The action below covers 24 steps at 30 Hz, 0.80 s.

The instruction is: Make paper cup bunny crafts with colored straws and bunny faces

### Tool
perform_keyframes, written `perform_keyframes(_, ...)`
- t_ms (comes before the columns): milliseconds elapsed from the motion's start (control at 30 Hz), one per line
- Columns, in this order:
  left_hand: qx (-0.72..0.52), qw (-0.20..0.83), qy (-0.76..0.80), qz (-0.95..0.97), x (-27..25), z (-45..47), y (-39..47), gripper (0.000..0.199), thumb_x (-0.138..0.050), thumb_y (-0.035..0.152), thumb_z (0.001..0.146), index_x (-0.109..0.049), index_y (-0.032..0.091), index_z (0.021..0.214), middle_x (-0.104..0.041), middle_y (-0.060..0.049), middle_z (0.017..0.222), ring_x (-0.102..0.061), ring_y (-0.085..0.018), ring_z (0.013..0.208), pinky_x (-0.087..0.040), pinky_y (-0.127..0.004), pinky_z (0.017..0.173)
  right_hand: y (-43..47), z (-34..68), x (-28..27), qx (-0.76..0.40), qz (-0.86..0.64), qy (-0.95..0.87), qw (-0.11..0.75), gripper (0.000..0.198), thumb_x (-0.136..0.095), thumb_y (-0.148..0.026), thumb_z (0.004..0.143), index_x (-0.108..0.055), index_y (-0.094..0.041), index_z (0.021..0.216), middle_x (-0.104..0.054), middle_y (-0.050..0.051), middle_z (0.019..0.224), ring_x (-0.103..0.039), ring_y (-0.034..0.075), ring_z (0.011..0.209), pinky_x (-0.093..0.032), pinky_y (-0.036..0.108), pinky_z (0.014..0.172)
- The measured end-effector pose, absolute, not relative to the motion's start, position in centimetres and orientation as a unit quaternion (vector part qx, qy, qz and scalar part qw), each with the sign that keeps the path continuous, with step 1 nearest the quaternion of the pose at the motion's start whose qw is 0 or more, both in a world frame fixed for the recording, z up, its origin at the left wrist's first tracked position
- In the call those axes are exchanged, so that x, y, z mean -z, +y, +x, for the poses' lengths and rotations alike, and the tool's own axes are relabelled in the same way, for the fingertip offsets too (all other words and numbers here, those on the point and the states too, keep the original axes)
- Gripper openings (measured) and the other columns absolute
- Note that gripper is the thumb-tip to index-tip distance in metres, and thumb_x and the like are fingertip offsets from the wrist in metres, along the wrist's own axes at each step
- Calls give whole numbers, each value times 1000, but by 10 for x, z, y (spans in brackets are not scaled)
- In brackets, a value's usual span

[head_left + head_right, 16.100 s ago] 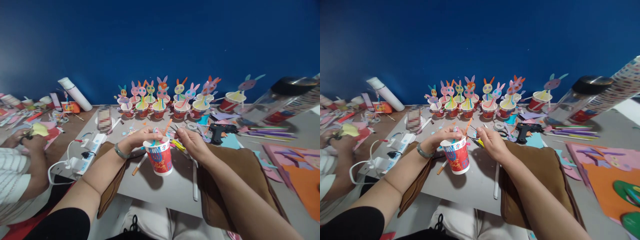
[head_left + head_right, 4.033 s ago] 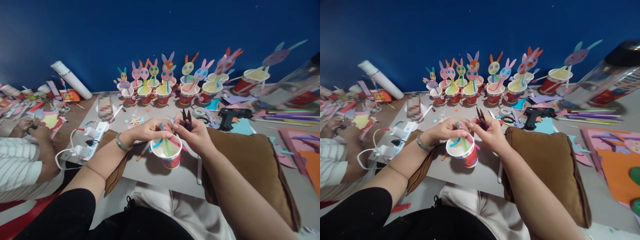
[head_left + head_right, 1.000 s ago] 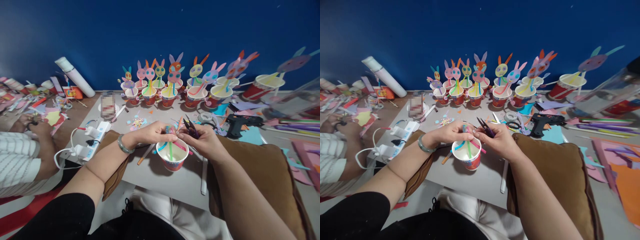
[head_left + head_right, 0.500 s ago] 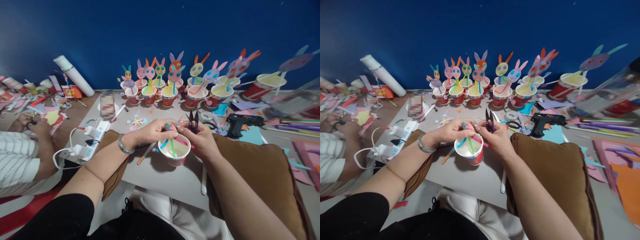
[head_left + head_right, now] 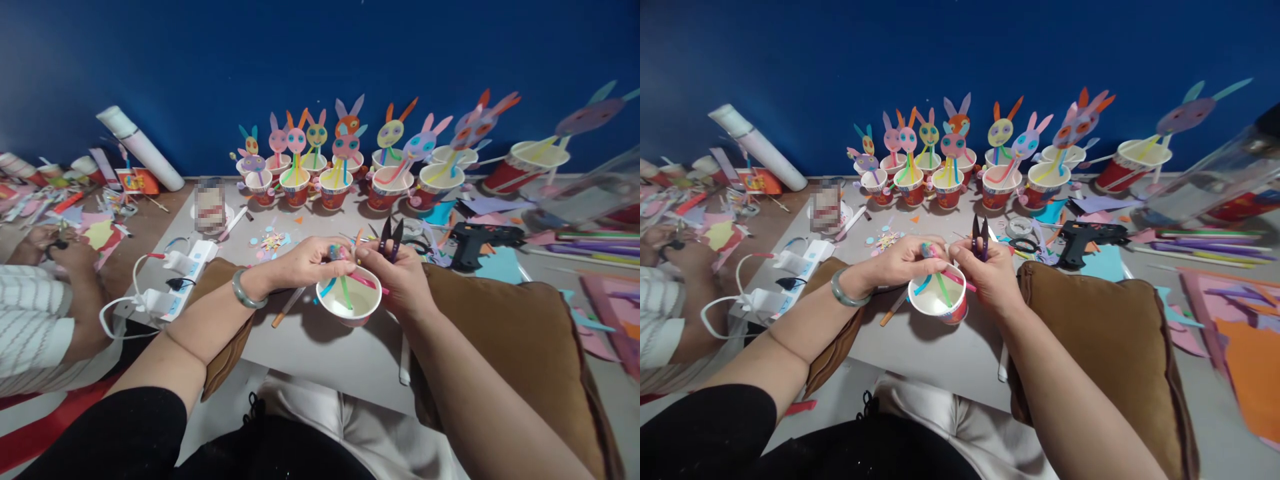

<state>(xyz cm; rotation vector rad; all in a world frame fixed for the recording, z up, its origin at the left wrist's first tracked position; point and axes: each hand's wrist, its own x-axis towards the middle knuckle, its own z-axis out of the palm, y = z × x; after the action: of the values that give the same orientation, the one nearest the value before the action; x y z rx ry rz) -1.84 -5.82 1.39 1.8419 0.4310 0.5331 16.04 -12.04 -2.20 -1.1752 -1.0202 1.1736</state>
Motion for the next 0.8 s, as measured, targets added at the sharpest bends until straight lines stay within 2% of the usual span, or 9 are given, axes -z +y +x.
perform_keyframes(233,-209,569,195,771,-15,-20,-58,36,-67,47,92,-62,15,79,-60,-3,83,-55,-11,75,-47,-26,74,-119,164,21,-519,-491,-441,543,42,-83,-61,70,-68,-22,71,-46,-4,52,-39,10,47,-31,26,45)
perform_keyframes(433,-194,566,197,777,-13,-21,-57,36,-67,48,92,-62,14,79,-57,-1,81,-53,-10,74,-45,-26,72,-119,167,23,-505,-498,-456,537,44,-87,-61,66,-69,-20,70,-50,-3,53,-43,11,48,-35,26,46)
perform_keyframes(600,-183,557,196,786,-14,-20,-56,38,-67,48,91,-59,15,75,-54,-1,81,-53,-11,76,-44,-26,72,-119,167,15,-470,-508,-492,528,37,-88,-51,67,-68,-19,66,-56,-1,57,-49,12,54,-41,26,52)
perform_keyframes(800,-169,538,212,798,-13,-19,-57,38,-69,48,89,-57,16,74,-52,0,77,-50,-11,74,-42,-27,72,-120,165,11,-428,-522,-524,519,29,-81,-40,71,-65,-19,61,-56,-1,57,-48,11,56,-40,25,52)
